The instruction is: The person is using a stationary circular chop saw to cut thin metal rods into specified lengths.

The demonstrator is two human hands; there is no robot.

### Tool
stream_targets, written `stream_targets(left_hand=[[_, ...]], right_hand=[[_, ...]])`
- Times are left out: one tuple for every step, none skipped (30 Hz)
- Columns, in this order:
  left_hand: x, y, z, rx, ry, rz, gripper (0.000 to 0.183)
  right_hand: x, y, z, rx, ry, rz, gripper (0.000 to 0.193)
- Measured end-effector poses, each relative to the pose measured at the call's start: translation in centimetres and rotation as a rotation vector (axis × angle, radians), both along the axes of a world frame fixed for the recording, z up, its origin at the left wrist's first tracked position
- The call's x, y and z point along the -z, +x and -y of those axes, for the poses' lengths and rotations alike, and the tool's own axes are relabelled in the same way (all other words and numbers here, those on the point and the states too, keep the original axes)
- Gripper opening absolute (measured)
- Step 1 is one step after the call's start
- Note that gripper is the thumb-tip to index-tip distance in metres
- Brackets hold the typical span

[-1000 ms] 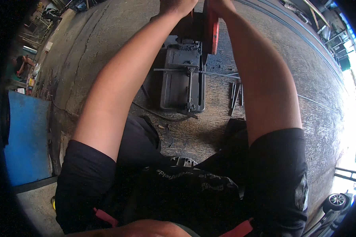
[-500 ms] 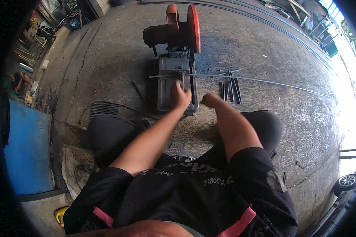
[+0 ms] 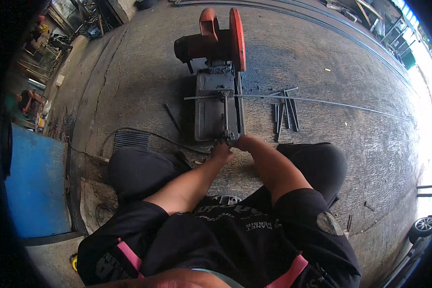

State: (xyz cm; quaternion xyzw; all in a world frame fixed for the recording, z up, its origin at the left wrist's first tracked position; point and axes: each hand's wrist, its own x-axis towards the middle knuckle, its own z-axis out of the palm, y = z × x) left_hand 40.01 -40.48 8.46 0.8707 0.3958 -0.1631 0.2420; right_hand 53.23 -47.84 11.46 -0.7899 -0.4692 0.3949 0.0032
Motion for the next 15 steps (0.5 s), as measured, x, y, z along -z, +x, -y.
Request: stream_targets(left_hand=[[-0.3, 0.1, 0.3, -0.015, 0.017, -0.007, 0.076], [-0.7, 0.3, 0.6, -0.045, -0.010, -0.031, 0.079], [-1.1, 0.4, 0.9, -0.077, -0.029, -0.038, 0.081], [-1.6, 0.5, 1.0, -0.075, -0.046, -0.056, 0.081], [-2.0, 0.6, 1.2, -0.076, -0.042, -0.073, 0.082], [-2.3, 0.6, 1.2, -0.078, -0.041, -0.095, 0.083], [-2.5, 0.7, 1.2, -0.080, -0.042, -0.095, 0.083], [-2.6, 0.8, 1.2, -0.111, -0.075, -0.105, 0.084], [-2.6, 0.9, 1.1, -0.139, -0.117, -0.109, 0.085], [-2.6, 1.2, 1.0, -0.144, -0.108, -0.113, 0.085], [-2.4, 1.5, 0.8, -0.181, -0.172, -0.131, 0.086], [-2.2, 1.8, 0.7, -0.222, -0.227, -0.130, 0.087], [-1.9, 2.1, 0.5, -0.223, -0.240, -0.143, 0.087], [-1.5, 2.3, 0.1, -0.207, -0.283, -0.160, 0.088], [-1.1, 2.5, -0.2, -0.198, -0.341, -0.198, 0.089]], right_hand=[[0.0, -0.5, 0.1, 0.061, -0.025, -0.055, 0.055], [0.2, -0.8, 0.2, 0.122, -0.038, -0.127, 0.057], [0.7, -1.3, 0.0, 0.169, -0.048, -0.181, 0.052], [1.3, -1.4, -0.1, 0.164, -0.031, -0.184, 0.052], [2.1, -1.5, -0.2, 0.080, -0.004, -0.124, 0.047], [3.0, -1.6, -0.2, 0.002, -0.005, -0.047, 0.042], [3.8, -1.4, 0.0, -0.008, 0.017, -0.070, 0.042], [4.6, -1.0, 0.3, -0.193, 0.108, 0.052, 0.038], [5.4, -0.9, 0.3, -0.350, 0.163, 0.170, 0.037], [6.0, -0.7, 0.5, -0.380, 0.200, 0.174, 0.035], [6.5, -0.7, 0.4, -0.155, 0.140, 0.100, 0.037], [6.8, -0.7, 0.4, 0.063, 0.087, 0.034, 0.039], [6.8, -0.7, 0.5, 0.064, 0.076, 0.030, 0.039], [6.6, -0.7, 0.3, 0.060, 0.087, 0.032, 0.043], [6.3, -0.9, 0.3, 0.053, 0.050, 0.058, 0.047]])
